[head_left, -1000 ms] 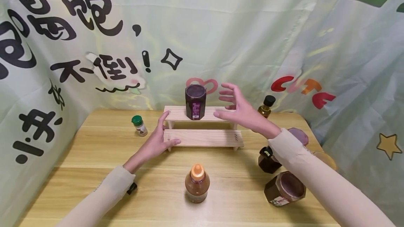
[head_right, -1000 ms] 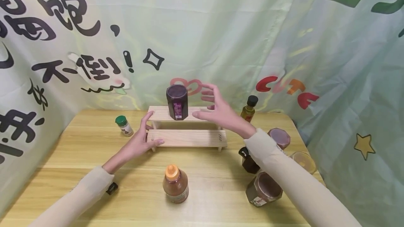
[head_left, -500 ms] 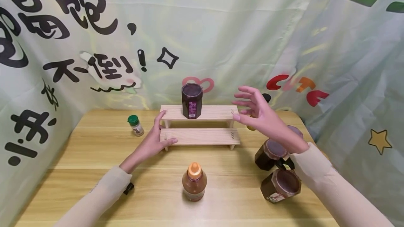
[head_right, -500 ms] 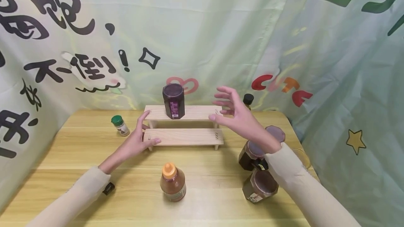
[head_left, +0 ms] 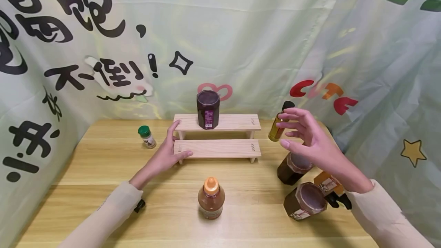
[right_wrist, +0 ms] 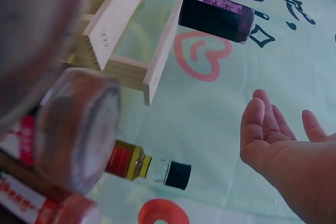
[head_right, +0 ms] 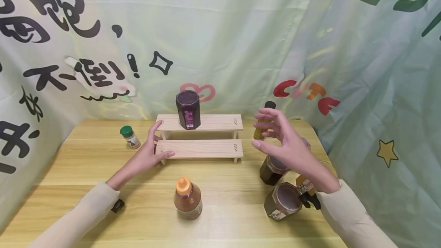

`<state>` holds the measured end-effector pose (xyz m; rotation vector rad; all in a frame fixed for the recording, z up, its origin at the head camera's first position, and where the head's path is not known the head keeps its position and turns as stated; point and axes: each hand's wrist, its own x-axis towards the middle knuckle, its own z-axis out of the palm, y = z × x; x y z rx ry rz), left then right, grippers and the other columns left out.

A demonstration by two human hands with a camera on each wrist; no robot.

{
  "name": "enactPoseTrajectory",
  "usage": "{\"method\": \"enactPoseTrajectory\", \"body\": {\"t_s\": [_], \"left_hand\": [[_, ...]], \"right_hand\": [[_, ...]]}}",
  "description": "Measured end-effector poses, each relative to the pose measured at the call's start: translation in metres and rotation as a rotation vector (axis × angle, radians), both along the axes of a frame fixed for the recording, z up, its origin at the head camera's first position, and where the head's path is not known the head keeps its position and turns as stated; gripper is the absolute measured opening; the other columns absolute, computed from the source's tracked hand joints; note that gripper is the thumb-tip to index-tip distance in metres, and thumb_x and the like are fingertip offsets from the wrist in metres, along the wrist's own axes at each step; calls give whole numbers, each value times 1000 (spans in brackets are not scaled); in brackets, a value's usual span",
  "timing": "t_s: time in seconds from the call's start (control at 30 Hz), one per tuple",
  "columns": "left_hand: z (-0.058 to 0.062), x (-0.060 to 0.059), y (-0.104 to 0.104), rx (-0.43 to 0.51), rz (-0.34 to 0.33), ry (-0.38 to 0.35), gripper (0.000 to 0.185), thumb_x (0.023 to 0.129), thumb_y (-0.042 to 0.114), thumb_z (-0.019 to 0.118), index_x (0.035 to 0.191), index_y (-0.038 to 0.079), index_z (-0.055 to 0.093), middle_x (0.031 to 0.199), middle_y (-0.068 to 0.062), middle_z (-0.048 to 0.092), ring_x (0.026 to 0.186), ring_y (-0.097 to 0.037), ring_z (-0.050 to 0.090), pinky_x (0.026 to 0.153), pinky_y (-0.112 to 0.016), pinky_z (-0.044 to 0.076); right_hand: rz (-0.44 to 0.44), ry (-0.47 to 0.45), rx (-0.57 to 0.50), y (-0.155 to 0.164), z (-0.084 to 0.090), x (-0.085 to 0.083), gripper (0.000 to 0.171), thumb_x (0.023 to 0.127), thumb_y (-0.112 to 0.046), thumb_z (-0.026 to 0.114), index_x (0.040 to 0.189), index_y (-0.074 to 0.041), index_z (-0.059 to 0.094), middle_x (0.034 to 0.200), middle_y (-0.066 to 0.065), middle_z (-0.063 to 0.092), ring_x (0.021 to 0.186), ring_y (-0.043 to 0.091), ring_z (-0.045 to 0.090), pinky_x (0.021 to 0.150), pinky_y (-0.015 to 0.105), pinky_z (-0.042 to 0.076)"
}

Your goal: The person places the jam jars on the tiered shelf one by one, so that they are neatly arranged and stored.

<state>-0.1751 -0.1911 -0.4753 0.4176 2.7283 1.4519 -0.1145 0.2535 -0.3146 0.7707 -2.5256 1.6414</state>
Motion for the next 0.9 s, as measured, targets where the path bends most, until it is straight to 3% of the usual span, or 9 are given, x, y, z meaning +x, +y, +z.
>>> {"method": "enactPoseTrajectory", "body": {"t_s": [0.13,0.33,0.57,0.9], "left_hand": [[0,1,0,10,-2,-10,123,94,21,91,173,45,0,128,-30,56,62,-23,66,77,-49,57],[1,1,0,-12,3,15,123,93,22,91,173,42,1,125,-28,59,81,-24,66,82,-51,56],[1,0,0,-2,-2,8,122,94,23,91,174,41,0,127,-28,59,75,-21,67,82,-50,55],[2,2,0,13,-9,1,122,95,23,90,174,40,0,125,-28,58,74,-21,66,78,-46,54]], "right_hand": [[0,32,6,12,-6,13,73,99,11,71,162,-11,41,154,11,52,138,21,58,104,23,48],[-30,70,-12,29,-17,33,74,95,18,71,160,-3,41,154,12,52,137,17,59,105,21,47],[-28,74,-60,43,-33,56,77,91,25,69,159,4,39,154,17,51,137,21,58,107,21,46],[-142,91,-4,58,-60,96,85,85,27,74,160,5,40,154,21,54,137,16,59,104,19,48]]}}
